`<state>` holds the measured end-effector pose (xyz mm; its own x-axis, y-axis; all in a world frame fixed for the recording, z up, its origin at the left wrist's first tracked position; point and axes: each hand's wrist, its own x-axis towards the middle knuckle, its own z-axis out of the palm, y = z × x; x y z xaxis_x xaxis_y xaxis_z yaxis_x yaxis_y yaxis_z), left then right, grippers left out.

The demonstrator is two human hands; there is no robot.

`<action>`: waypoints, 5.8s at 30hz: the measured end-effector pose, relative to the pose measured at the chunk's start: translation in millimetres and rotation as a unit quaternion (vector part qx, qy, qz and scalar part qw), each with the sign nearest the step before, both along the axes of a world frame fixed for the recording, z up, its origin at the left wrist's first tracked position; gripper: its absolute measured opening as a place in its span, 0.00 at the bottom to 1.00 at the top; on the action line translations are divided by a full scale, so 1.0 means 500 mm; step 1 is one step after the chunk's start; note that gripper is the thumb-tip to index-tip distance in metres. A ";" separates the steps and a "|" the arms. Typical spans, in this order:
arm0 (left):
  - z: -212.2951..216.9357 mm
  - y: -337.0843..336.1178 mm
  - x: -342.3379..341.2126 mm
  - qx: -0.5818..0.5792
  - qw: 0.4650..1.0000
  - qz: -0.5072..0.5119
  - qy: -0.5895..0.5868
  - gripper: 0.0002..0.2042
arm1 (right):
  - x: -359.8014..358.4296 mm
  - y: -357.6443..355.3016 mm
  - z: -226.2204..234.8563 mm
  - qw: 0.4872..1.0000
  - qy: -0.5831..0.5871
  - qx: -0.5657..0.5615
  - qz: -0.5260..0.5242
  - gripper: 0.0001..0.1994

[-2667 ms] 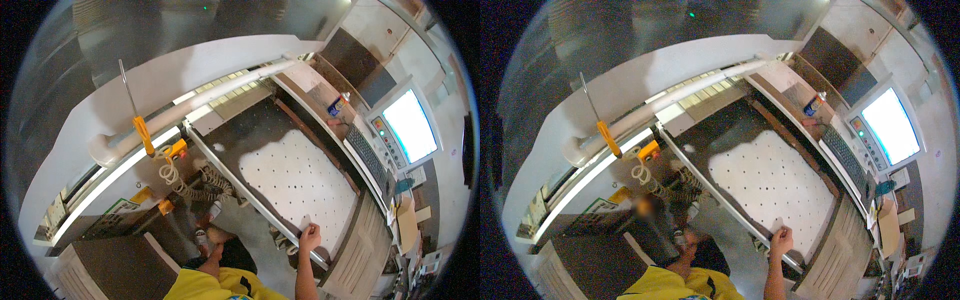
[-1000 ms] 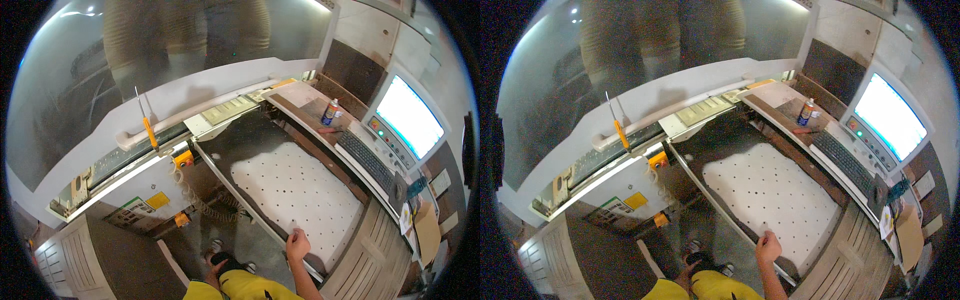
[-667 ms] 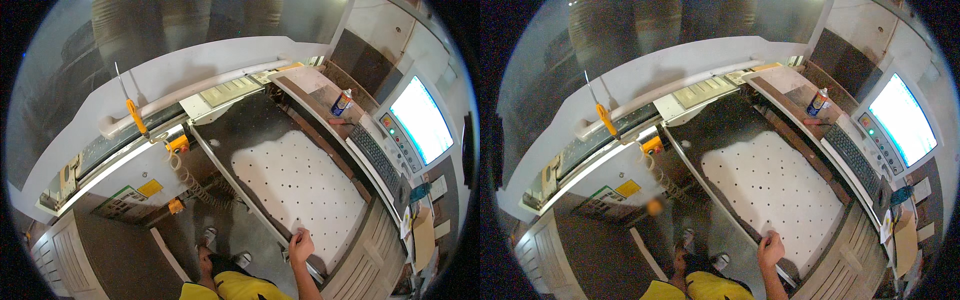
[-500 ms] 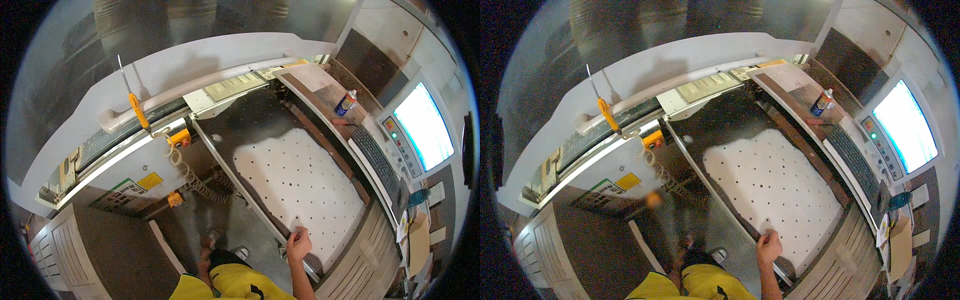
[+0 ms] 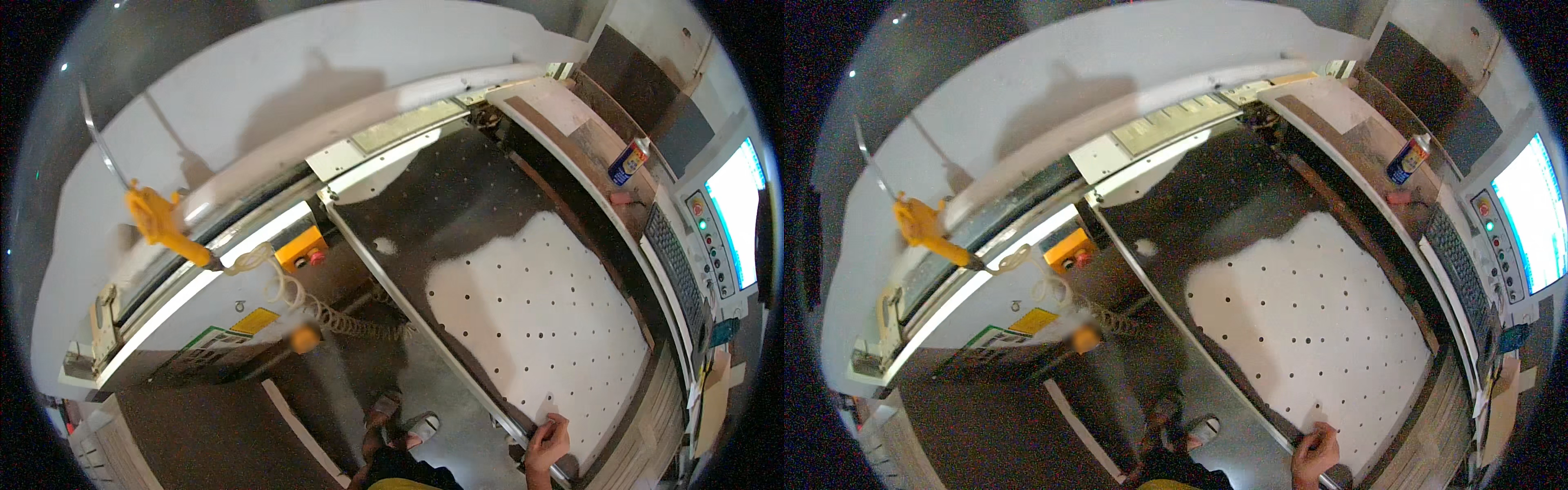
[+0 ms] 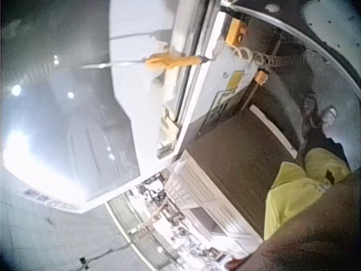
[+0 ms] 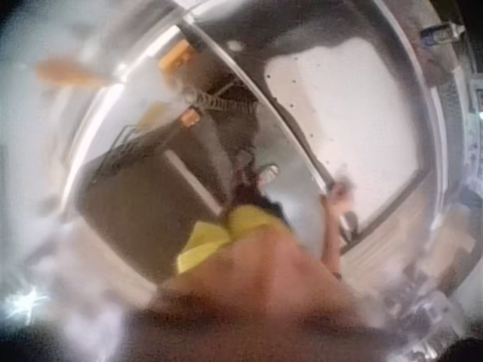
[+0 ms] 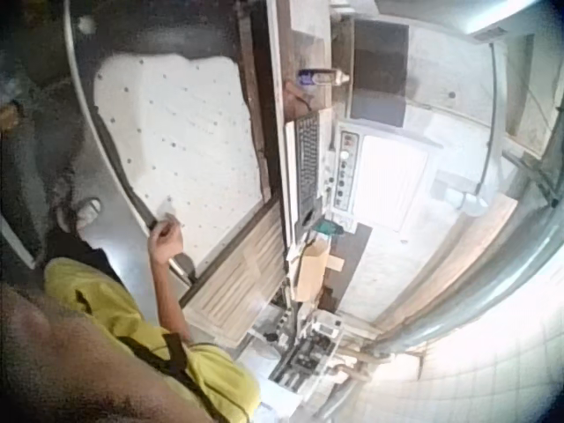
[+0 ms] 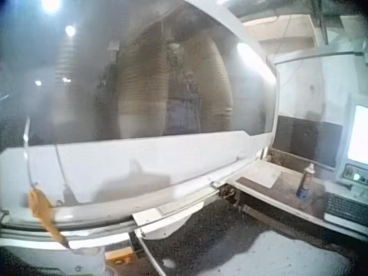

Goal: The person operates a CNC router by placing wooden panels onto the machine bed, closing the lid, and waiting for the cycle to complete. They then remove the finished panels and stack them on a nearby table, repeating the process for multiple pieces.

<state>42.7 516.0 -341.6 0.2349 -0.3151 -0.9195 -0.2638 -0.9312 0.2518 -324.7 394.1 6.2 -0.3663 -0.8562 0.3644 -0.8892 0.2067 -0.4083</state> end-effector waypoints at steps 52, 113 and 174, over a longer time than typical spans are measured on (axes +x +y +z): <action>-0.012 0.202 -0.006 0.019 0.997 0.067 0.038 0.23 | -0.007 0.014 -0.028 0.998 -0.037 0.004 -0.041 0.05; 1.224 -0.655 0.291 -0.827 0.427 0.112 -0.348 0.30 | -0.010 0.026 0.024 0.991 -0.101 -0.082 -0.023 0.06; 0.419 -0.216 0.112 -0.179 0.802 -0.568 0.040 0.22 | -0.058 0.026 0.029 0.994 -0.095 -0.020 0.051 0.06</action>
